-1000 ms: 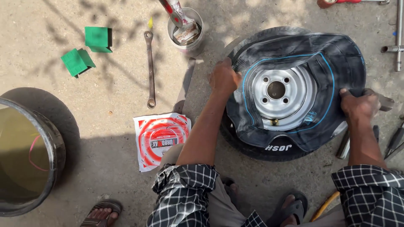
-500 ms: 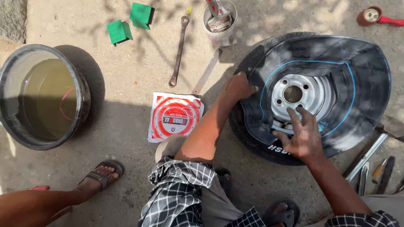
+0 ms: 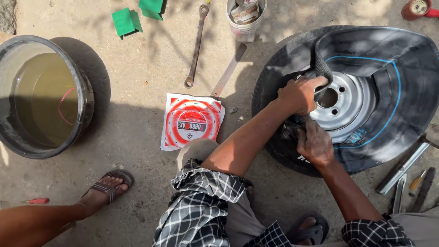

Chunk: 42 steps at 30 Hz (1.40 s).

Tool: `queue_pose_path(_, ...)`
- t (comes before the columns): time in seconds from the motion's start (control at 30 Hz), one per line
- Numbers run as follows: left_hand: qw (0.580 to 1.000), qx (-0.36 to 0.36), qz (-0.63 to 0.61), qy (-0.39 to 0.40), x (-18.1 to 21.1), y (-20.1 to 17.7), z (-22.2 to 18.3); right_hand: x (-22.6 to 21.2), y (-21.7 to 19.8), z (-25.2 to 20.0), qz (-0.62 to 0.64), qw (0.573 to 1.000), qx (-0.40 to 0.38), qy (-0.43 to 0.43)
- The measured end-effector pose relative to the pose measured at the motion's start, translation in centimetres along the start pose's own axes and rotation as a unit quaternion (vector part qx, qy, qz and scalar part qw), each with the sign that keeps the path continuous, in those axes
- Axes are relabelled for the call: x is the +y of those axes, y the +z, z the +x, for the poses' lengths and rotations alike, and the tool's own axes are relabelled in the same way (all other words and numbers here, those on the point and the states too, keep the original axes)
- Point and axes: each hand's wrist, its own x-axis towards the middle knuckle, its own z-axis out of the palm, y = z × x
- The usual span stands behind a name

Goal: Repairing a flat tire by replacing the inner tube and remounting the tire on the rim using tire levers.

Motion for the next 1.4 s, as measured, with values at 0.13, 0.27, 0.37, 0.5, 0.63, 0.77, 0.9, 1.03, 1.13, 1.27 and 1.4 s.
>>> queue_pose_path(0.13, 0.978, -0.174, 0.113, -0.01, -1.5, 1.6, 0.6, 1.3, 0.0, 1.5, -0.026, 0.998, -0.019, 0.046)
queue_pose_path(0.27, 0.976, -0.067, 0.122, 0.166, -6.7, 5.1, 1.4, -0.7, -0.8, 1.4, -0.028, 0.999, 0.007, 0.029)
queue_pose_path(0.37, 0.982, -0.013, 0.1, 0.16, -7.8, 5.1, 1.8, -6.1, -3.9, 1.8, -0.098, 0.994, 0.035, -0.034)
queue_pose_path(0.5, 0.98, -0.009, 0.139, 0.144, -7.0, 3.7, 1.7, -2.1, -0.6, 0.8, -0.129, 0.991, 0.04, -0.017)
queue_pose_path(0.63, 0.977, 0.212, 0.0, -0.017, -6.3, -1.1, -0.9, -2.1, -1.0, 2.7, -0.068, 0.986, -0.061, 0.141)
queue_pose_path(0.77, 0.699, 0.36, -0.528, -0.32, -14.9, 3.0, -4.7, -1.3, -0.9, 4.2, -0.042, 0.979, -0.111, 0.166)
queue_pose_path(0.9, 0.632, 0.272, -0.567, -0.452, -16.0, 8.1, -9.2, 0.1, 0.6, 3.5, -0.033, 0.98, -0.111, 0.161)
queue_pose_path(1.03, 0.611, 0.245, -0.64, -0.397, -15.6, 9.4, -9.9, 0.7, 0.7, 4.2, -0.021, 0.971, -0.152, 0.181)
queue_pose_path(1.13, 0.592, 0.237, -0.681, -0.36, -14.8, 8.8, -10.6, -0.2, 0.5, 4.5, -0.01, 0.961, -0.178, 0.213)
queue_pose_path(1.27, 0.596, 0.21, -0.693, -0.347, -14.6, 8.6, -10.0, -0.3, 0.1, 5.3, -0.018, 0.946, -0.196, 0.259)
queue_pose_path(1.4, 0.612, 0.209, -0.687, -0.332, -14.5, 8.6, -10.6, -0.4, 0.2, 5.9, -0.025, 0.935, -0.217, 0.281)
